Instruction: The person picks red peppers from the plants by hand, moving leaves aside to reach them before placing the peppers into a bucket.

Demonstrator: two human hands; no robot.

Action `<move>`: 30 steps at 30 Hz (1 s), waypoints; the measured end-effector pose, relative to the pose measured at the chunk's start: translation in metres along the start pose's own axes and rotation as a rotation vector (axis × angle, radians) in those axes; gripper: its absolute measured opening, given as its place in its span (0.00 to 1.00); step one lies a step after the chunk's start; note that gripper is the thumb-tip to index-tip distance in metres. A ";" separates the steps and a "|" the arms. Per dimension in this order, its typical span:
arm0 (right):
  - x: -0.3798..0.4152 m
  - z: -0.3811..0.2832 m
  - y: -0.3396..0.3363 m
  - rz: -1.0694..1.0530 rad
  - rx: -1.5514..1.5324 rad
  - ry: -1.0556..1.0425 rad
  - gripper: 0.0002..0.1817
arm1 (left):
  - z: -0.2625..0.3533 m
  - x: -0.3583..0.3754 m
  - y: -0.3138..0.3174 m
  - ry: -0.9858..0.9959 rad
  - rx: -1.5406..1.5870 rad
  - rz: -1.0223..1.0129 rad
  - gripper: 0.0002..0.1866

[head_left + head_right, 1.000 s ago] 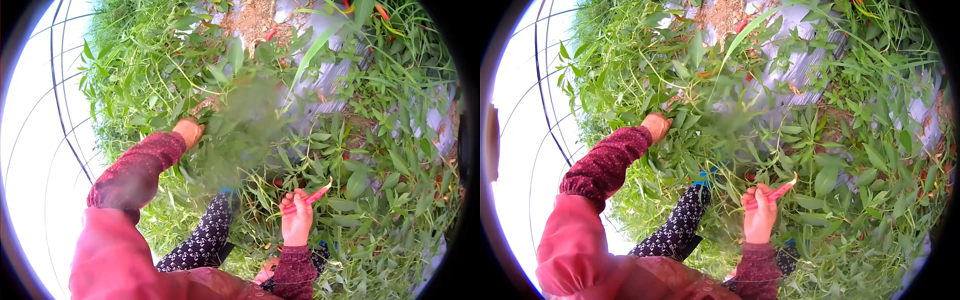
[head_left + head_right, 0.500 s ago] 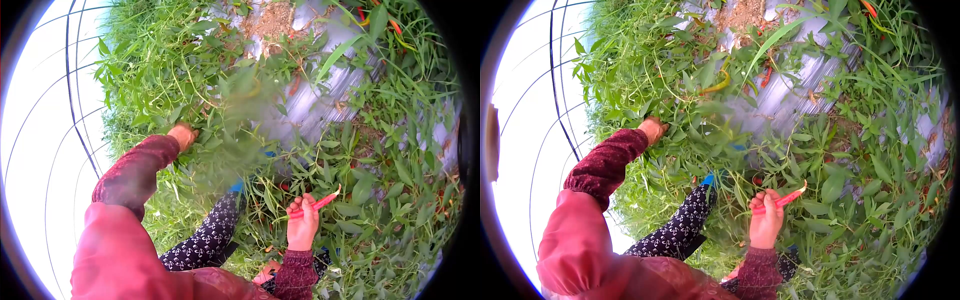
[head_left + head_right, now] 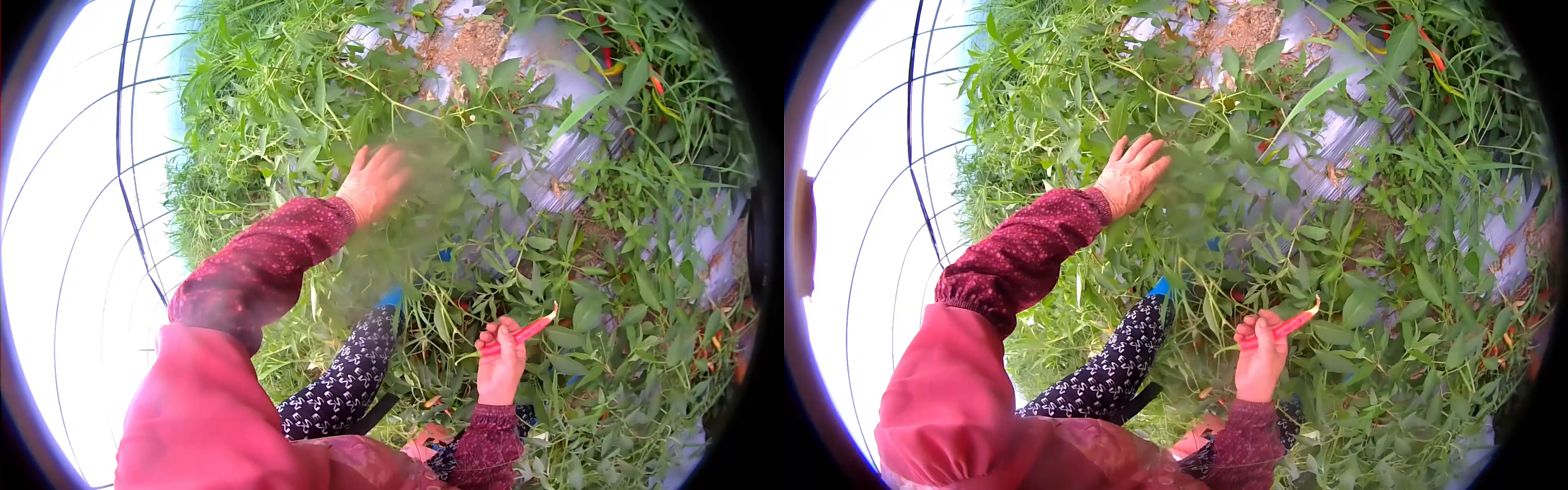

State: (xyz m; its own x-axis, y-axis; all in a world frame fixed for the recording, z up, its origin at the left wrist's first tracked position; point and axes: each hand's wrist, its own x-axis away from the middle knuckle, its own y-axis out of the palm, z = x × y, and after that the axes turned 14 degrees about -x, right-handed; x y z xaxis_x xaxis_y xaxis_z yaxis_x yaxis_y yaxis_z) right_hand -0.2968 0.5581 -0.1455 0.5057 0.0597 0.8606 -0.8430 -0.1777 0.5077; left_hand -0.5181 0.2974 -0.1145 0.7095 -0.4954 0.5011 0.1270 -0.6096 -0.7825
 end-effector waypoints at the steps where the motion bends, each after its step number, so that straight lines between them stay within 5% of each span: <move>1: 0.003 -0.001 -0.002 -0.017 0.047 0.007 0.08 | -0.002 0.003 0.001 -0.022 0.001 -0.042 0.25; 6: 0.028 -0.011 -0.029 0.009 0.386 0.084 0.08 | -0.005 0.030 0.007 -0.068 0.125 -0.288 0.22; 17: 0.084 -0.015 0.000 0.214 0.805 -0.018 0.08 | -0.009 0.068 0.010 -0.076 0.536 -0.091 0.21; 20: 0.083 0.033 0.041 0.166 0.918 0.049 0.08 | -0.040 0.104 0.016 -0.036 0.636 -0.132 0.20; 30: 0.095 0.117 0.159 0.172 1.083 0.030 0.09 | -0.109 0.164 0.065 -0.138 0.953 0.186 0.13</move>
State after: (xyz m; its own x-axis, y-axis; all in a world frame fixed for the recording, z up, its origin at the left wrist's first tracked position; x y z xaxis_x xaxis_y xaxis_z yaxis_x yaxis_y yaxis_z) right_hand -0.3610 0.4206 0.0124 0.3800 -0.0274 0.9246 -0.2868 -0.9538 0.0896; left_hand -0.4686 0.1093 -0.0425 0.8417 -0.4196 0.3398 0.4689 0.2560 -0.8453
